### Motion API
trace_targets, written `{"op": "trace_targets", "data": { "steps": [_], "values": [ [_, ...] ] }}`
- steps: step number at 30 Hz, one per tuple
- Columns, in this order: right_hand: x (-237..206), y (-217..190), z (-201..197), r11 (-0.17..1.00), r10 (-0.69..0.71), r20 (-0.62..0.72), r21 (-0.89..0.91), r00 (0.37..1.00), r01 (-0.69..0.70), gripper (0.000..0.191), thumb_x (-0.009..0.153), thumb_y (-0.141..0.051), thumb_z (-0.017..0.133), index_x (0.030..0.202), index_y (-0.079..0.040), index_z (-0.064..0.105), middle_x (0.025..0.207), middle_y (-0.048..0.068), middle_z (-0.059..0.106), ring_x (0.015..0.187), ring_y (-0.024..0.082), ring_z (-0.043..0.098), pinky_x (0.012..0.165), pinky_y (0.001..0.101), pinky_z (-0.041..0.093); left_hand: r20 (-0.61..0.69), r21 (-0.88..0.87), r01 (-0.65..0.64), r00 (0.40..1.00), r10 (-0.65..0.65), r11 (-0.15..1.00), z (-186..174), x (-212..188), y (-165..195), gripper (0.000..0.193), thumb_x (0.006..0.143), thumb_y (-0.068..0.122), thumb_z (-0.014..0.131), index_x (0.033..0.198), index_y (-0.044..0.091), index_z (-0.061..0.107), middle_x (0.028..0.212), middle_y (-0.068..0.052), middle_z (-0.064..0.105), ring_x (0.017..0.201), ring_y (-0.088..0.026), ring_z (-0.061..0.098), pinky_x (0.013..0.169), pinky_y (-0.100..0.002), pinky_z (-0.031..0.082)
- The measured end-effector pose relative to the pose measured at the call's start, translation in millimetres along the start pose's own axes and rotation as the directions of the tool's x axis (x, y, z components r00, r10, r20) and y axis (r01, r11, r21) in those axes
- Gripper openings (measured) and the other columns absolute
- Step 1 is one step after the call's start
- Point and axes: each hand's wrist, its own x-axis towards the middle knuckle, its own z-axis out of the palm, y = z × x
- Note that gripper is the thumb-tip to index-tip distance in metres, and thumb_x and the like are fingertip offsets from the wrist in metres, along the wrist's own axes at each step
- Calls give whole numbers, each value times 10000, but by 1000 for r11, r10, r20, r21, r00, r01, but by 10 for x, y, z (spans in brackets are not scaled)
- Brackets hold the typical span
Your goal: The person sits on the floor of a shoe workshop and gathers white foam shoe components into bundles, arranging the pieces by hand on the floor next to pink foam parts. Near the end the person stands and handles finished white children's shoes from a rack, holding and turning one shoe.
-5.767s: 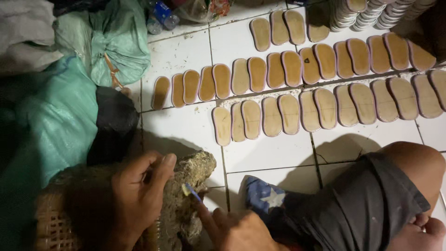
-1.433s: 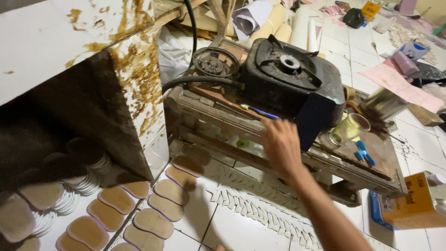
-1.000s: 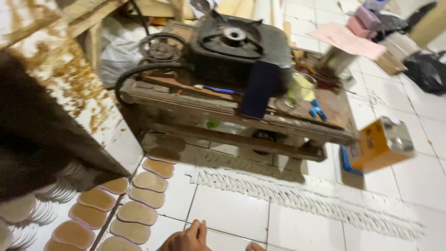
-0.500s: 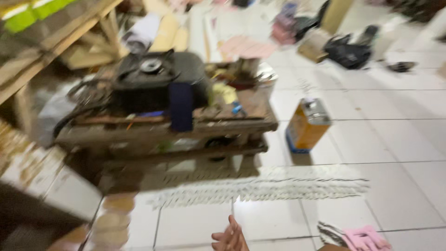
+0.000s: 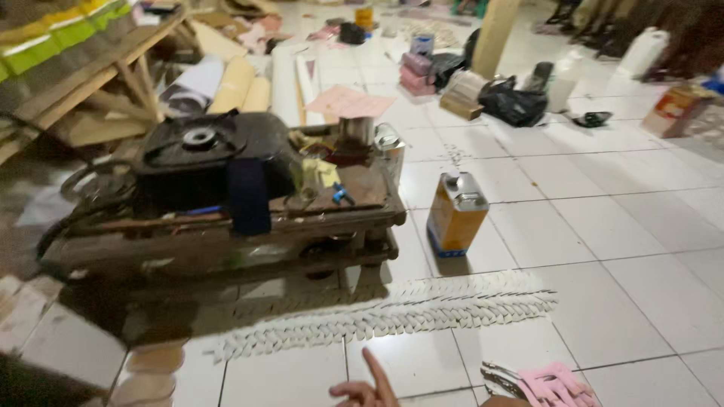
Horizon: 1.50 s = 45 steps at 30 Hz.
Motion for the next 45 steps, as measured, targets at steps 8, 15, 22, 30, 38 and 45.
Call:
{"op": "trace_targets", "data": {
  "steps": [8,15,22,30,38,45],
  "values": [
    [-138,125,-240,968,-17,78,250,997,-3,633,890,-189,684,1465,-41,463,1079,203,691,859,275,726,787,390,578,132,77,-93,988,83,993,-332,-263,-337,223,1011,197,573,983,12,694,841,-99,675,748,-218,609,671,-358,495],
    [-424,277,-372,991,107,-111,-71,988,-115,244,909,-158,697,956,66,780,794,71,700,792,140,634,766,291,533,-34,82,-216,975,219,973,-903,-811,-907,260,1030,185,587,891,15,726,728,-99,674,659,-229,592,605,-367,480],
    [-512,741,-554,909,284,-128,-280,950,-309,449,978,-251,686,666,58,590,578,70,532,556,152,468,543,321,418,-154,838,-52,932,327,544,-1079,-918,-540,437,1009,327,603,693,41,703,599,-36,648,566,-115,559,576,-271,400],
    [-402,846,-193,814,270,149,-562,951,-143,365,811,-203,795,1120,-19,732,718,59,672,707,131,624,669,282,537,-91,42,-237,967,240,971,-1298,-327,-238,234,943,222,695,812,34,647,673,-25,665,586,-88,605,566,-243,504],
    [43,886,519,506,33,380,-804,924,312,676,761,-280,841,1367,-99,603,1380,198,537,1277,380,493,1061,473,415,-247,462,-395,803,543,794,-2047,807,718,198,900,237,712,962,51,737,859,-51,765,798,-137,696,735,-277,549],
    [464,1117,751,199,-49,585,-788,809,582,756,701,-449,839,1338,-118,602,1434,235,478,1319,400,451,1044,539,355,-354,864,-81,603,714,497,-2352,1673,1252,531,878,345,743,1279,15,630,1246,-189,670,1222,-353,567,1052,-467,432]
  ]
}}
